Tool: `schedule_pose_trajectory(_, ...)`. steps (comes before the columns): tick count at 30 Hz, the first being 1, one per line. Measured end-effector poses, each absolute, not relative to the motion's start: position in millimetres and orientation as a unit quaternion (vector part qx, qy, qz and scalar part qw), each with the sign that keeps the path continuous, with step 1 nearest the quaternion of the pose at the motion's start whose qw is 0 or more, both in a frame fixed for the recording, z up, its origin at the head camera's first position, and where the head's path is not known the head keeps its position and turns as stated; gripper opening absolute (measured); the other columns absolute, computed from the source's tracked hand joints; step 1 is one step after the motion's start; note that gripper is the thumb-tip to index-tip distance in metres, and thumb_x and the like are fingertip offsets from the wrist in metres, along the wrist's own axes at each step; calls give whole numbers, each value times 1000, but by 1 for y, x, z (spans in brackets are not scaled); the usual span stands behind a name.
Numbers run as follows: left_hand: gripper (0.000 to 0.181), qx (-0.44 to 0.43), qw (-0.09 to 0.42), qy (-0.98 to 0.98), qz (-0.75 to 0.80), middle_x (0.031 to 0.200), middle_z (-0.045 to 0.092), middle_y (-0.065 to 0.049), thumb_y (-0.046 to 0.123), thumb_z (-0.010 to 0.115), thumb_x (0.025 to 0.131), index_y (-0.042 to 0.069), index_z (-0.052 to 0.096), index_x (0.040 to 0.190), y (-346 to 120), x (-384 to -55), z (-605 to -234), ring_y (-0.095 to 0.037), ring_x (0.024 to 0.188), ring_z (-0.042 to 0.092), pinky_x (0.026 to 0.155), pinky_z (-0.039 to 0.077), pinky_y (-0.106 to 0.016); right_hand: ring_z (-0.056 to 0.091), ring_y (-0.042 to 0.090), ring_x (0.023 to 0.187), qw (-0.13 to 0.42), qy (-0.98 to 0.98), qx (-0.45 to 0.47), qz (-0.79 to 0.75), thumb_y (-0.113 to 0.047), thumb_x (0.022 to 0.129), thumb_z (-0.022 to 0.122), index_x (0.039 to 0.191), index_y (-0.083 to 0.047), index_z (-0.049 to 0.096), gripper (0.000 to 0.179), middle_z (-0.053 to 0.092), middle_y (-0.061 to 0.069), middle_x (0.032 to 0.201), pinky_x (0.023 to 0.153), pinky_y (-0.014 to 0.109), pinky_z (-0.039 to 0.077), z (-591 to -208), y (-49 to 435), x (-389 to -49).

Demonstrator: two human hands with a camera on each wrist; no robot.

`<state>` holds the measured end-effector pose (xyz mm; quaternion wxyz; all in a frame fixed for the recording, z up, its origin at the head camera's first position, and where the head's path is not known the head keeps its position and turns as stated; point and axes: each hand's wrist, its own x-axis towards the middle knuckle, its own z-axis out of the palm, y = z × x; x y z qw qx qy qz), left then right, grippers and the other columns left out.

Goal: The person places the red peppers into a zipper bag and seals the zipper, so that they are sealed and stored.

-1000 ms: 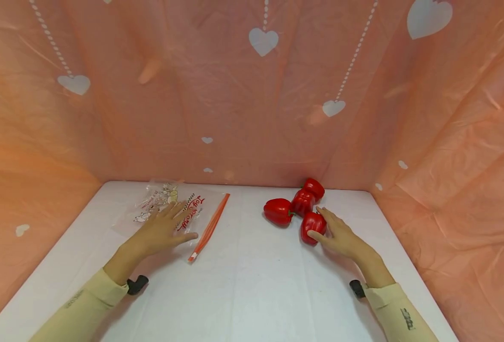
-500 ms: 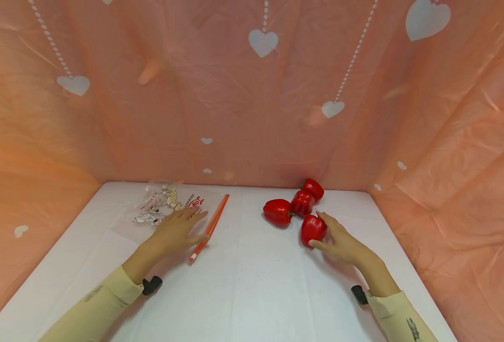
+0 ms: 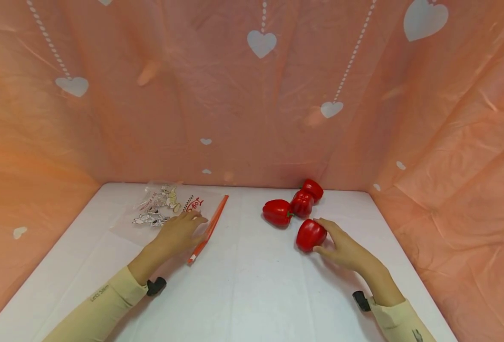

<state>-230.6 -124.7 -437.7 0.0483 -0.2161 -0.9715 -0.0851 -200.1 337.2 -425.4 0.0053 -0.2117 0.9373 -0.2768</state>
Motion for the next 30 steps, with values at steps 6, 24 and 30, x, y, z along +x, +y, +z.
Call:
schedule_pose_trajectory(6, 27, -232, 73, -968, -68, 122, 71, -16, 20, 75, 98, 5, 75, 120, -126, -231, -441, -39, 119, 66, 101, 54, -55, 66, 44, 117, -7, 936, -229, -267, -10, 93, 83, 147, 7, 51, 65, 60, 29, 142, 95, 58, 58, -427, 336, -197)
schedule_pose_trajectory(24, 5, -165, 73, -976, -124, 85, 75, -6, 8, 78, 93, 8, 78, 97, -125, -229, -438, -30, 83, 73, 74, 57, -48, 75, 26, 103, 25, 925, -219, -309, -12, 94, 83, 153, 2, 42, 73, 74, 12, 120, 90, 45, 62, -431, 318, -196)
schedule_pose_trajectory(30, 7, -125, 31, -976, -174, 79, 69, 2, 16, 78, 98, 10, 76, 99, -128, -226, -432, -19, 74, 65, 65, 53, -39, 72, 22, 100, 43, 922, -226, -313, -16, 94, 84, 158, 4, 41, 80, 72, 9, 116, 86, 29, 61, -432, 313, -198)
